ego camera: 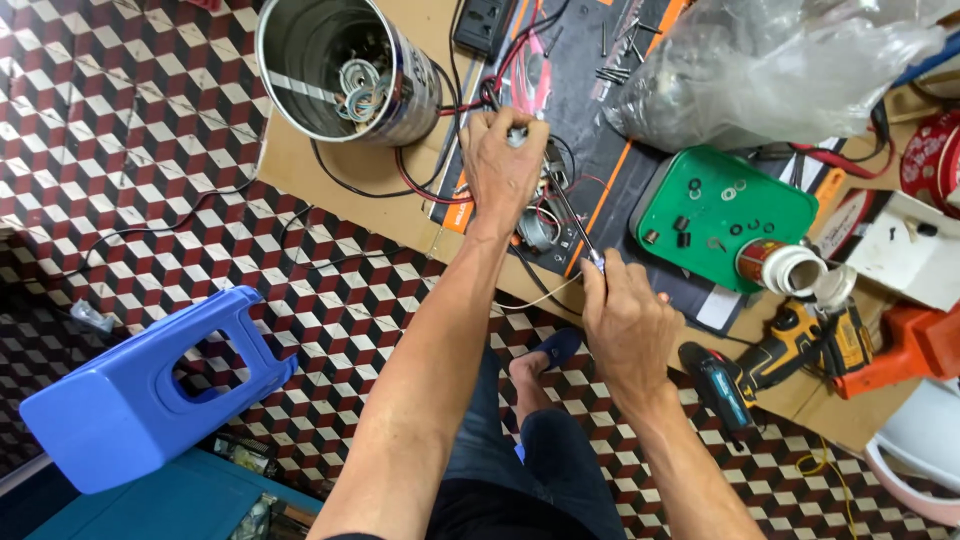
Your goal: Dismantling and inspecting a small electric motor assembly on a workbench.
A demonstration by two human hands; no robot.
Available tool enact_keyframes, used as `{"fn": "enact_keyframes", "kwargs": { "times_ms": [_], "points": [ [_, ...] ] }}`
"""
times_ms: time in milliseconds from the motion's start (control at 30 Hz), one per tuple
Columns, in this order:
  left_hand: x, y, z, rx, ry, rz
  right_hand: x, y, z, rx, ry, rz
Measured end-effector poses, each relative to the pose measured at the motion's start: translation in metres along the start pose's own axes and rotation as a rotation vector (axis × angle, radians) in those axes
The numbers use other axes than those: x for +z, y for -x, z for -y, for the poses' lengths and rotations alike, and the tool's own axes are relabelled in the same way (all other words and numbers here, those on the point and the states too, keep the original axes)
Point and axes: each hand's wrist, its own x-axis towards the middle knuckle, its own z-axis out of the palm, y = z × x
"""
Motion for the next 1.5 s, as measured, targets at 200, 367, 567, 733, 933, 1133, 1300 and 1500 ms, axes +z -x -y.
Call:
{"fn": "enact_keyframes", "kwargs": {
  "times_ms": [200, 367, 567, 733, 933, 1133, 1300, 1500],
  "points": [
    [-0.001, -0.002, -0.004, -0.066, -0.016, 0.034, -0.001, -0.011, 0.0, 0.197, -0.337, 0.114],
    [0.001, 0.0, 0.0, -0.011, 0.005, 0.0, -0.005, -0.022, -0.008, 0.393, -0.533, 0.266],
    [0.0, 0.0, 0.002, 0.024, 0.006, -0.019, 0.004, -0.029, -0.025, 0.845, -1.065, 0.522],
    [0.0, 0.002, 0.001, 0.006, -0.003, -0.013, 0.0, -0.033, -0.03, 1.04, -1.2, 0.619],
    [-0.002, 0.0, 0.001, -0.01, 0.004, -0.021, 0.006, -0.034, -0.035, 1.121, -1.388, 0.672],
    [-0.004, -0.001, -0.006, -0.022, 0.023, -0.008, 0.006, -0.016, -0.019, 0.77, -0.99, 0.484],
    [-0.005, 0.0, -0.007, -0.036, 0.0, -0.013, 0.004, -0.007, 0.011, 0.034, -0.077, 0.111],
    [-0.005, 0.0, -0.004, -0.025, 0.009, 0.003, 0.009, -0.014, -0.001, 0.364, -0.6, 0.291]
  ]
}}
